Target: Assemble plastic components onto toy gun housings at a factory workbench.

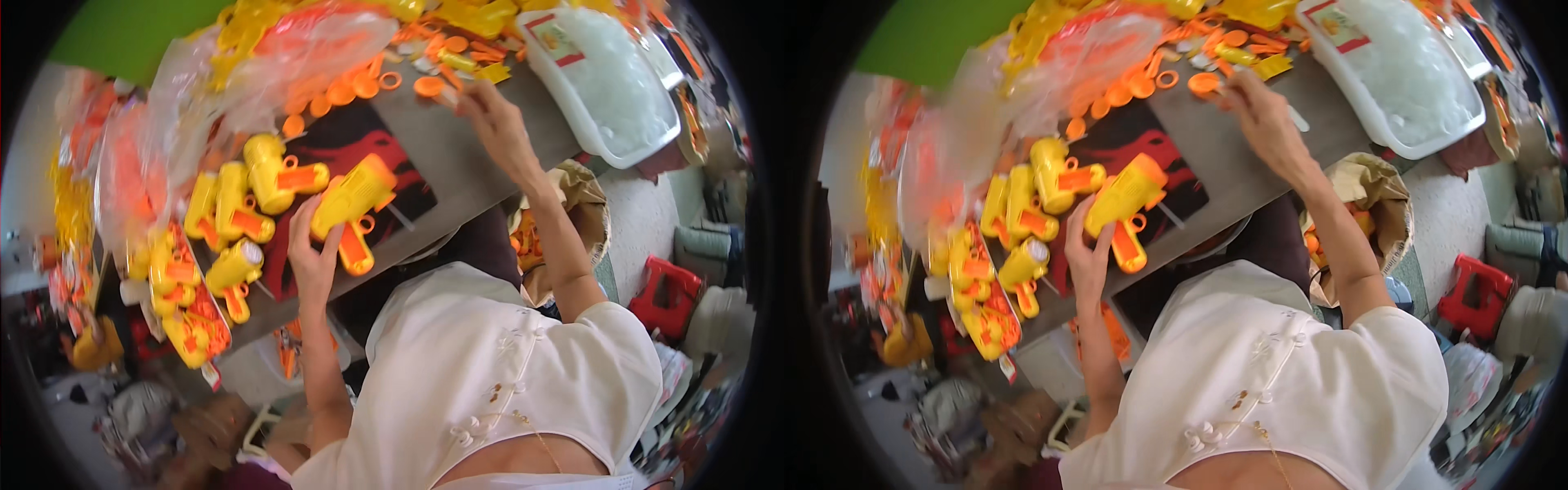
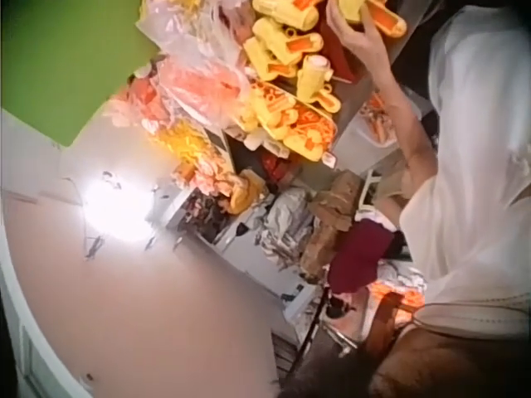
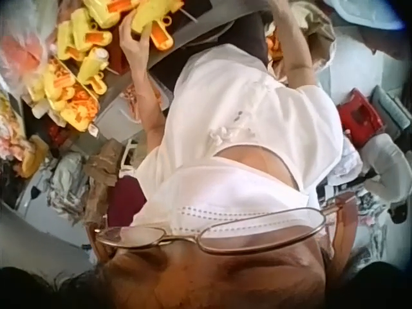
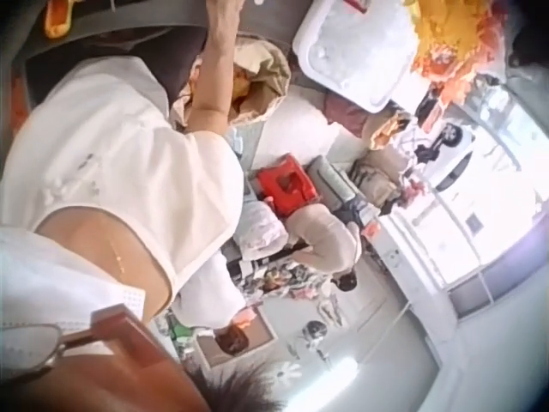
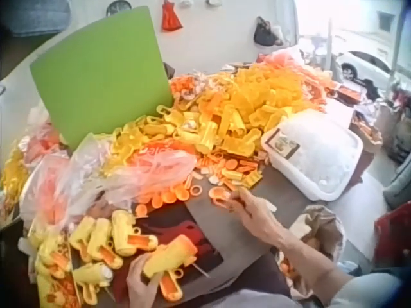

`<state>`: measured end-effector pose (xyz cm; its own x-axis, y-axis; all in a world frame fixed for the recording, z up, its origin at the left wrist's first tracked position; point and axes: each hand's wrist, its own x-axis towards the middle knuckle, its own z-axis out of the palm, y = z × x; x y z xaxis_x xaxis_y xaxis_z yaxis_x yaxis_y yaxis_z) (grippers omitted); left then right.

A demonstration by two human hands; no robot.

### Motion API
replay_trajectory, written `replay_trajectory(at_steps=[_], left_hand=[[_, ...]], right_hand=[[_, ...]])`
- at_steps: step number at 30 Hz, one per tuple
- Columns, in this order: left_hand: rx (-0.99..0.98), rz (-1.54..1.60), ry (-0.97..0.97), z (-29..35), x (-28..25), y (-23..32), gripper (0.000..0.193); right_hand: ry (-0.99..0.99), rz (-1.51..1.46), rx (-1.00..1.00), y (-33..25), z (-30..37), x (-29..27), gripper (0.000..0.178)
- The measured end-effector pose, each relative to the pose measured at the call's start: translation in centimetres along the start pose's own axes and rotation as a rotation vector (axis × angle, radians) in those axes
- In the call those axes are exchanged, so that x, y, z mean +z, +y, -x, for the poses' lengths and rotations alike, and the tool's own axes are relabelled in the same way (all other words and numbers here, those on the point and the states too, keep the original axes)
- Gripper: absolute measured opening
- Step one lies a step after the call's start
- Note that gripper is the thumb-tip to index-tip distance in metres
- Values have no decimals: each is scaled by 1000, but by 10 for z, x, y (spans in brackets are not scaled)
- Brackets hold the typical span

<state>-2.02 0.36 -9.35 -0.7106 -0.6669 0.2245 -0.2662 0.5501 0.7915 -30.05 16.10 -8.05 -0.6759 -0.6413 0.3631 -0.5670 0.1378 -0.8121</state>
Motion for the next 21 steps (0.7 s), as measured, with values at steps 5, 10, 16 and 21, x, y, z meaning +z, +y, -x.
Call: replay_trajectory(at_steps=[5, 10, 16, 21], left_hand=[[-159, 204, 42, 4, 6, -10, 45], [-142, 318, 37, 3, 9, -9, 46], [-131, 341, 20, 6, 6, -9, 34], [-214, 372, 87, 5, 9, -7, 31]], right_hand=[[-500, -165, -203, -69, 7, 79, 9], [-523, 2, -367, -78, 18, 112, 9], [-410, 128, -408, -77, 23, 131, 11], [-291, 100, -540, -80, 22, 119, 11]])
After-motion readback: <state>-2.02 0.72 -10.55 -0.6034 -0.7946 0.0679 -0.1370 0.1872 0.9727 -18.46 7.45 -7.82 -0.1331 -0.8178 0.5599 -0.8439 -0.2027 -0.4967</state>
